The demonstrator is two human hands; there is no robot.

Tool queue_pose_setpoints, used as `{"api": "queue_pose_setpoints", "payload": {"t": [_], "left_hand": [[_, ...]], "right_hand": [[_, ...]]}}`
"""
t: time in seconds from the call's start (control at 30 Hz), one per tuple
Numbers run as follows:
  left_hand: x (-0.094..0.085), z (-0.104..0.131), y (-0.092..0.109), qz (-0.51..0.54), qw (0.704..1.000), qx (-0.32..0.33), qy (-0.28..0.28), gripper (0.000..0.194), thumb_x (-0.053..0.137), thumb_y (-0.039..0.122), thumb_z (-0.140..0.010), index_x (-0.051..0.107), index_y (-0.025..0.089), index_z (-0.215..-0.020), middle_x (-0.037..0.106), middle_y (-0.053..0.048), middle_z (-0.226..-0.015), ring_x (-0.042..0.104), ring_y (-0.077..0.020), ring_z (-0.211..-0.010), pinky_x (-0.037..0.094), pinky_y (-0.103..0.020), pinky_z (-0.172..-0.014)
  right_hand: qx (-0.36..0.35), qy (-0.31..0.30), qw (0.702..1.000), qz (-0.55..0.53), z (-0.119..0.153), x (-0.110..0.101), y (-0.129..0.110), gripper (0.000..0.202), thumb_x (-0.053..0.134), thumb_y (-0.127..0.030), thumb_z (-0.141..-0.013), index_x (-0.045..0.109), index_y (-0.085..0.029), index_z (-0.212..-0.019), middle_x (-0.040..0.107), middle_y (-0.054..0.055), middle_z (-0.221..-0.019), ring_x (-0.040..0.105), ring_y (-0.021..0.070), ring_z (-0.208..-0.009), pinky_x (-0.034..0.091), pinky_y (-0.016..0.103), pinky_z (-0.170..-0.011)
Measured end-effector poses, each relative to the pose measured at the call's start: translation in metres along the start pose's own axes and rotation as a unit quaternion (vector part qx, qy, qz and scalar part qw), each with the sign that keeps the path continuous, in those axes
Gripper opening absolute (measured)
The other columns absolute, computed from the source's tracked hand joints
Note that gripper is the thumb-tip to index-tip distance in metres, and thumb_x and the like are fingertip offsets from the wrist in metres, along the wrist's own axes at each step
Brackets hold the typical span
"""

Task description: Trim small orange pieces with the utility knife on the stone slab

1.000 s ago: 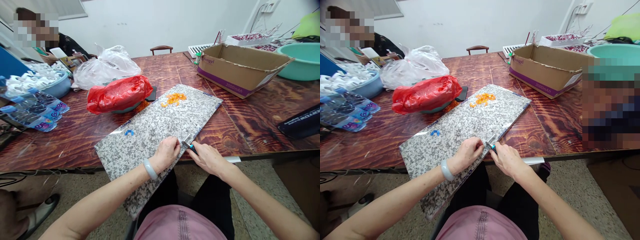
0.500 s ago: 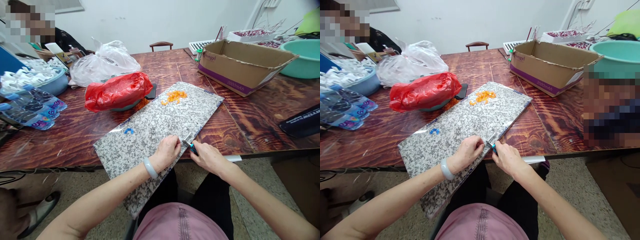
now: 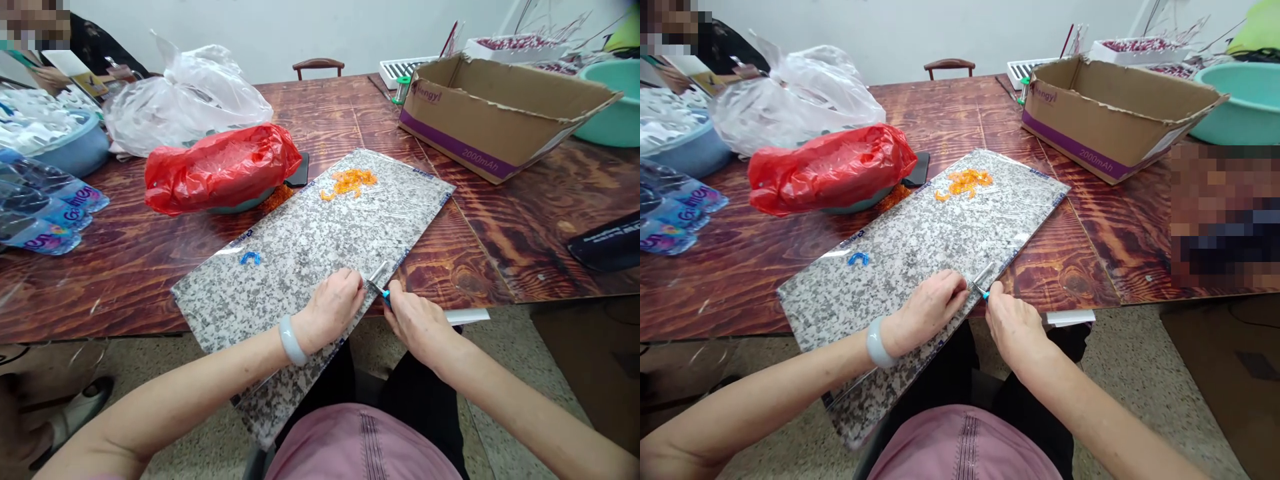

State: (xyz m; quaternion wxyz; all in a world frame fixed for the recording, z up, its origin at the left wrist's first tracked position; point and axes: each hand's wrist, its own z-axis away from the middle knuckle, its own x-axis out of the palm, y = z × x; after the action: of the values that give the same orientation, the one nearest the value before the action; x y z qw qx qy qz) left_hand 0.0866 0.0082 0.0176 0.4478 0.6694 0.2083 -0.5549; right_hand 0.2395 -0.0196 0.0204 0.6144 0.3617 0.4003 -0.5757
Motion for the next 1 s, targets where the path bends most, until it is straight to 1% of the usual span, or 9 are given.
{"api": "queue_pose_setpoints", "payload": {"t": [0.13, 0.23, 0.47, 0.53, 0.63, 0.7, 0.77, 0.83, 1.0], "left_hand": [[-0.004, 0.001, -0.003, -0.012, 1.0, 0.015, -0.021, 0.013, 0.034, 0.022, -0.087, 0.046, 0.018, -0.083, 0.051, -0.004, -0.083, 0.05, -0.0157, -0.079, 0.043, -0.028, -0.072], [-0.003, 0.0, -0.003, -0.02, 0.999, 0.016, -0.023, 0.013, 0.034, 0.02, -0.087, 0.046, 0.017, -0.082, 0.05, -0.005, -0.081, 0.05, -0.0163, -0.078, 0.043, -0.029, -0.072], [-0.003, -0.005, 0.001, -0.065, 0.997, 0.018, -0.025, 0.011, 0.038, 0.019, -0.084, 0.048, 0.015, -0.082, 0.053, -0.006, -0.081, 0.051, -0.0169, -0.076, 0.043, -0.029, -0.071], [-0.007, -0.007, -0.006, -0.086, 0.996, -0.007, -0.012, 0.012, 0.038, 0.018, -0.083, 0.05, 0.014, -0.082, 0.054, -0.007, -0.08, 0.052, -0.0171, -0.076, 0.043, -0.029, -0.071], [-0.016, -0.006, -0.021, -0.112, 0.99, -0.082, 0.028, 0.012, 0.039, 0.015, -0.081, 0.051, 0.013, -0.079, 0.054, -0.008, -0.078, 0.052, -0.018, -0.074, 0.042, -0.03, -0.069], [-0.02, -0.002, -0.026, -0.093, 0.991, -0.081, 0.047, 0.012, 0.041, 0.016, -0.08, 0.053, 0.014, -0.078, 0.056, -0.007, -0.077, 0.052, -0.0179, -0.074, 0.042, -0.03, -0.07], [-0.02, 0.003, -0.024, -0.053, 0.997, -0.035, 0.049, 0.012, 0.042, 0.016, -0.08, 0.054, 0.015, -0.077, 0.057, -0.005, -0.076, 0.053, -0.0165, -0.074, 0.041, -0.028, -0.07], [-0.014, 0.005, -0.015, -0.019, 0.999, 0.001, 0.044, 0.012, 0.044, 0.016, -0.079, 0.055, 0.015, -0.076, 0.059, -0.003, -0.074, 0.053, -0.015, -0.072, 0.041, -0.026, -0.069], [0.003, 0.001, 0.003, 0.007, 0.998, -0.012, 0.06, 0.012, 0.045, 0.016, -0.077, 0.056, 0.016, -0.073, 0.06, -0.002, -0.071, 0.053, -0.0128, -0.066, 0.04, -0.024, -0.064]], "right_hand": [[0.012, -0.012, 1.0, -0.005, -0.008, -0.001, -0.004, 0.012, 0.038, -0.023, -0.088, 0.042, -0.014, -0.095, 0.063, 0.012, -0.08, 0.063, 0.0239, -0.072, 0.041, 0.027, -0.057], [0.003, -0.003, 1.0, -0.01, -0.01, -0.004, -0.006, 0.013, 0.039, -0.021, -0.086, 0.043, -0.013, -0.096, 0.063, 0.013, -0.081, 0.063, 0.0246, -0.074, 0.042, 0.028, -0.059], [-0.01, 0.021, 0.999, -0.045, -0.004, -0.007, -0.004, 0.016, 0.039, -0.019, -0.086, 0.045, -0.011, -0.098, 0.063, 0.014, -0.085, 0.063, 0.0263, -0.077, 0.043, 0.031, -0.062], [-0.017, 0.025, 0.998, -0.053, 0.0, -0.005, -0.001, 0.017, 0.038, -0.02, -0.086, 0.045, -0.011, -0.099, 0.063, 0.015, -0.086, 0.062, 0.026, -0.079, 0.043, 0.031, -0.064], [-0.017, 0.024, 0.998, -0.059, 0.008, -0.001, 0.004, 0.018, 0.038, -0.022, -0.086, 0.044, -0.011, -0.099, 0.062, 0.016, -0.088, 0.062, 0.0255, -0.08, 0.042, 0.031, -0.065], [-0.015, 0.019, 0.998, -0.059, 0.011, 0.001, 0.007, 0.018, 0.037, -0.022, -0.086, 0.045, -0.011, -0.098, 0.062, 0.016, -0.089, 0.061, 0.0251, -0.081, 0.042, 0.031, -0.067], [-0.018, 0.019, 0.998, -0.06, 0.011, 0.003, 0.009, 0.017, 0.037, -0.023, -0.087, 0.045, -0.012, -0.097, 0.062, 0.016, -0.091, 0.061, 0.0246, -0.083, 0.041, 0.031, -0.068], [-0.026, 0.028, 0.997, -0.063, 0.011, 0.004, 0.01, 0.018, 0.037, -0.025, -0.086, 0.045, -0.012, -0.097, 0.061, 0.015, -0.093, 0.061, 0.0246, -0.084, 0.041, 0.031, -0.068], [-0.031, 0.058, 0.995, -0.079, 0.013, 0.012, 0.012, 0.02, 0.037, -0.028, -0.087, 0.044, -0.013, -0.099, 0.062, 0.014, -0.091, 0.061, 0.0236, -0.083, 0.04, 0.028, -0.066]]}}
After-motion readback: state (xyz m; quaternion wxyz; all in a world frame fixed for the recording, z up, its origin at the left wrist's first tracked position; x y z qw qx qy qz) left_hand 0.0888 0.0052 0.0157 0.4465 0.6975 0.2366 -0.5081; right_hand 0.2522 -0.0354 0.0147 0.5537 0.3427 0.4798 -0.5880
